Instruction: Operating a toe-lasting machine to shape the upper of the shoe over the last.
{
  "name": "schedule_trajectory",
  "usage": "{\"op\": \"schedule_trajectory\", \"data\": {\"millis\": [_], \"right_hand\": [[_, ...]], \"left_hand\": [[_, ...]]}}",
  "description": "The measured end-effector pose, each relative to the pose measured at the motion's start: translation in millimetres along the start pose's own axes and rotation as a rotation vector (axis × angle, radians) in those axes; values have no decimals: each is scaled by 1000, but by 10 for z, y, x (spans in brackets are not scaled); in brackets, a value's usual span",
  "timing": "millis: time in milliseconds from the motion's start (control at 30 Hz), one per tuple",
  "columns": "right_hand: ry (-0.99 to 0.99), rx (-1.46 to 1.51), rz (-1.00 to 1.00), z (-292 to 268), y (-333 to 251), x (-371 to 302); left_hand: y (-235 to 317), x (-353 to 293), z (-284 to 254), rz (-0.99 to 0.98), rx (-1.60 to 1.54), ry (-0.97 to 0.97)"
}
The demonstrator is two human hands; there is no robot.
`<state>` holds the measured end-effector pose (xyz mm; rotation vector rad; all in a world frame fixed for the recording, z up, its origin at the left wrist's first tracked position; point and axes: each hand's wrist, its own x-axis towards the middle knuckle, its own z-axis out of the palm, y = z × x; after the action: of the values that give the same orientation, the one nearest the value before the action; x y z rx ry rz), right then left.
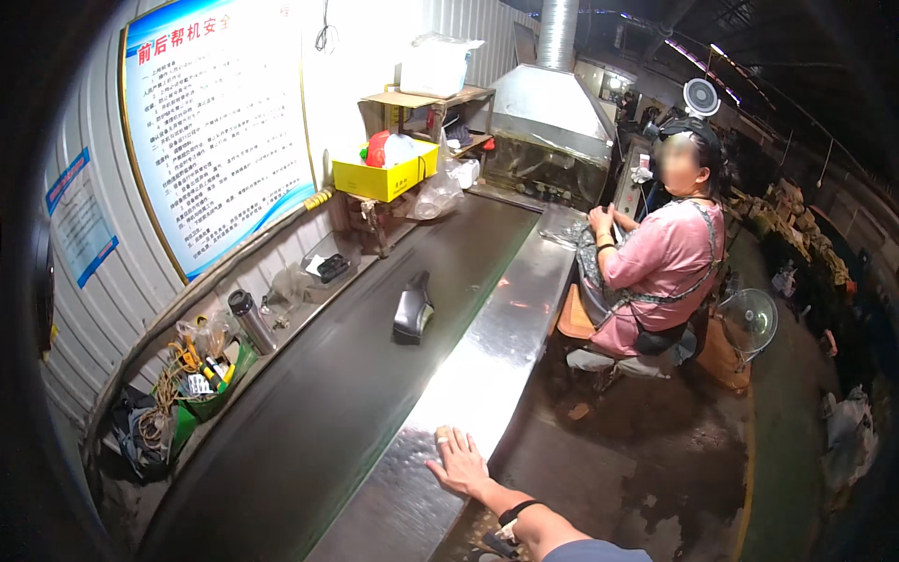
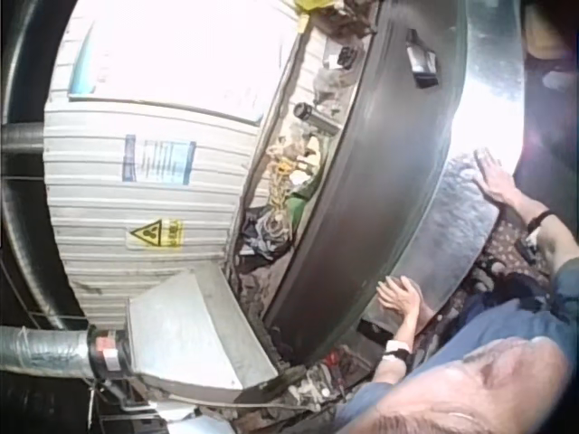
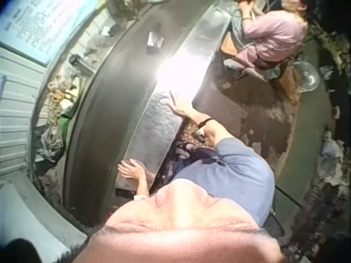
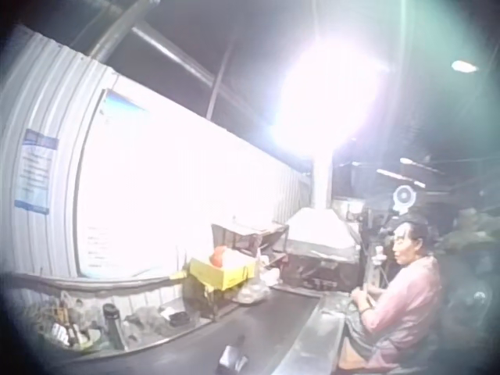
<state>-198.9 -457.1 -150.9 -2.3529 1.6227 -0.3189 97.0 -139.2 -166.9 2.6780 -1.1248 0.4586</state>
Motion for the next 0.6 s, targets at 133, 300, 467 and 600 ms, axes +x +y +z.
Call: {"op": "schedule_trajectory", "data": {"millis": [133, 300, 467, 600], "right_hand": [[16, -91, -10, 38, -32, 65], [96, -73, -70, 103, 46, 45], [104, -76, -84, 147, 105, 26], [-14, -110, -101, 59, 155, 75]], "left_hand": [[-34, 29, 13, -19, -13, -16], [9, 7, 4, 28, 38, 67], [59, 20, -45, 32, 7, 52], [16, -39, -199, -17, -36, -119]]}}
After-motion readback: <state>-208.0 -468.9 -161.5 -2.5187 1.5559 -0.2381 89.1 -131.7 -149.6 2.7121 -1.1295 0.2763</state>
